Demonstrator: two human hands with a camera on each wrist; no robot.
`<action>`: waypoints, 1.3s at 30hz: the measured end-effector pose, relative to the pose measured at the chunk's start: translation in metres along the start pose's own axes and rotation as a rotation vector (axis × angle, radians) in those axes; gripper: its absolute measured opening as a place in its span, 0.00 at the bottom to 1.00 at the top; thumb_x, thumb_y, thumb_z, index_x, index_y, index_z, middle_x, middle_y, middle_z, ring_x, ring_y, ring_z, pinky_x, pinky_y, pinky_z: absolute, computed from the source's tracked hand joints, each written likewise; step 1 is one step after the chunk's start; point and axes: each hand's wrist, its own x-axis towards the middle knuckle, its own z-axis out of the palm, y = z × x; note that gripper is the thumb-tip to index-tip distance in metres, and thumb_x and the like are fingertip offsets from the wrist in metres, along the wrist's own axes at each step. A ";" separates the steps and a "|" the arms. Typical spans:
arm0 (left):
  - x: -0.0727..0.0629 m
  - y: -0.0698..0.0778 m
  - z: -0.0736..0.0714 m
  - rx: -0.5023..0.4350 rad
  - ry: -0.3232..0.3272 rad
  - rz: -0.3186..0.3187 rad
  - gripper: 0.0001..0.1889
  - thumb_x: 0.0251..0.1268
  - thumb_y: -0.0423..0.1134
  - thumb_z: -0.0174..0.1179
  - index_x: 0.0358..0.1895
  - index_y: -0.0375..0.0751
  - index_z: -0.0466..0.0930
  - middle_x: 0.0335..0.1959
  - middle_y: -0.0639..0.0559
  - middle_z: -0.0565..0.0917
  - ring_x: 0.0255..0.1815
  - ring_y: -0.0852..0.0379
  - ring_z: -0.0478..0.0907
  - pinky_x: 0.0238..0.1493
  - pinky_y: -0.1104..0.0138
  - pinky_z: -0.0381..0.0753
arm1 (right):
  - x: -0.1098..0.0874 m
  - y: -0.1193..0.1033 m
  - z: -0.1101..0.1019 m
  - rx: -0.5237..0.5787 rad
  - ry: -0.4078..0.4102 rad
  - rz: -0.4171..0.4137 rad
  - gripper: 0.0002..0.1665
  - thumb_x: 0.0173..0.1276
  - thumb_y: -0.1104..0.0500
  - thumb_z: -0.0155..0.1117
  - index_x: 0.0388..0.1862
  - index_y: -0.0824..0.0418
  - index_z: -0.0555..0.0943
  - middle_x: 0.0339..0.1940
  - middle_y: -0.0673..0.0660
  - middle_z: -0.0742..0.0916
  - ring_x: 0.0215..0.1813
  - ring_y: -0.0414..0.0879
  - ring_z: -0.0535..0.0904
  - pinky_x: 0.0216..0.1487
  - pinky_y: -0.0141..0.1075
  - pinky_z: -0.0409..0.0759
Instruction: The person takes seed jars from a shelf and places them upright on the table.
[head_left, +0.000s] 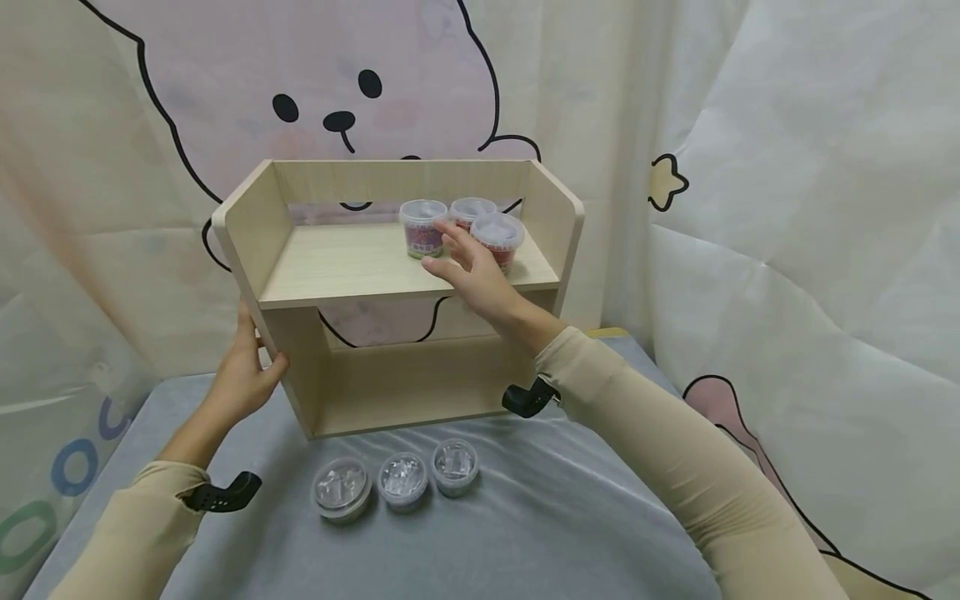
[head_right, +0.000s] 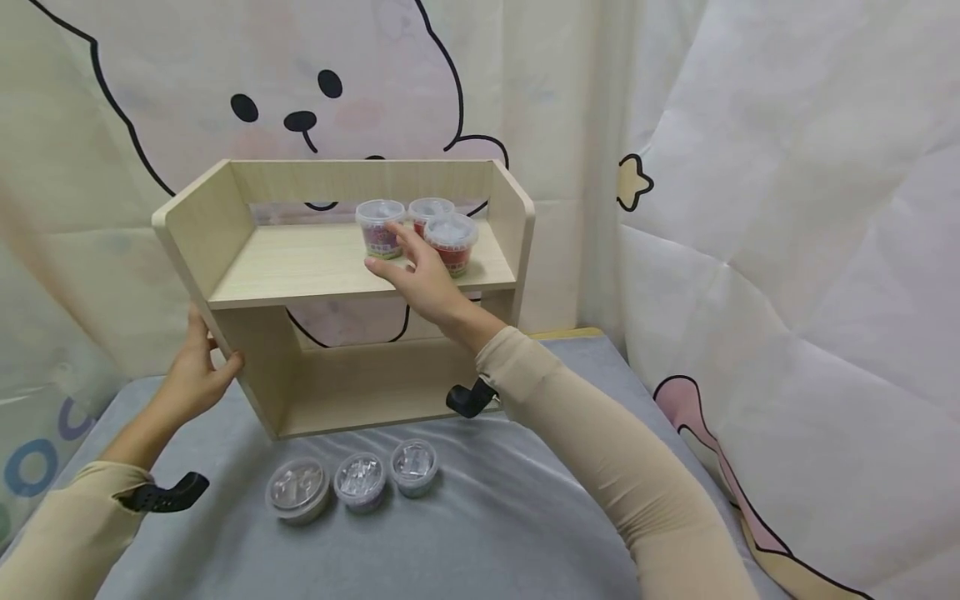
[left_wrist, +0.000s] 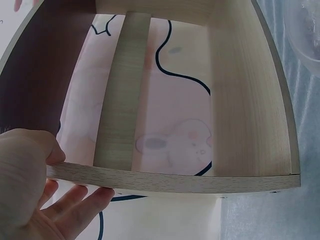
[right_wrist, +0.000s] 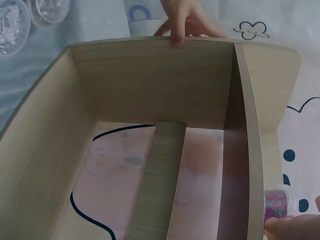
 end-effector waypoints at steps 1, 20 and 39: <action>0.000 0.000 0.000 0.001 0.003 0.003 0.52 0.61 0.22 0.54 0.81 0.53 0.32 0.73 0.23 0.60 0.61 0.18 0.69 0.51 0.29 0.75 | 0.002 0.000 0.001 -0.002 0.003 0.006 0.40 0.75 0.52 0.58 0.83 0.48 0.56 0.85 0.58 0.57 0.86 0.55 0.48 0.83 0.52 0.56; 0.001 0.000 0.000 -0.009 0.012 0.020 0.53 0.59 0.21 0.55 0.82 0.52 0.33 0.73 0.24 0.60 0.66 0.20 0.67 0.57 0.29 0.72 | 0.038 0.002 0.004 0.023 0.081 0.145 0.47 0.75 0.48 0.60 0.84 0.47 0.46 0.85 0.61 0.54 0.86 0.56 0.46 0.84 0.50 0.55; 0.002 -0.001 -0.003 0.010 -0.036 -0.008 0.55 0.60 0.22 0.56 0.82 0.54 0.29 0.74 0.23 0.57 0.67 0.20 0.65 0.58 0.27 0.69 | 0.059 0.003 0.010 0.042 0.080 0.167 0.51 0.75 0.48 0.60 0.84 0.47 0.40 0.85 0.59 0.51 0.86 0.55 0.43 0.84 0.52 0.52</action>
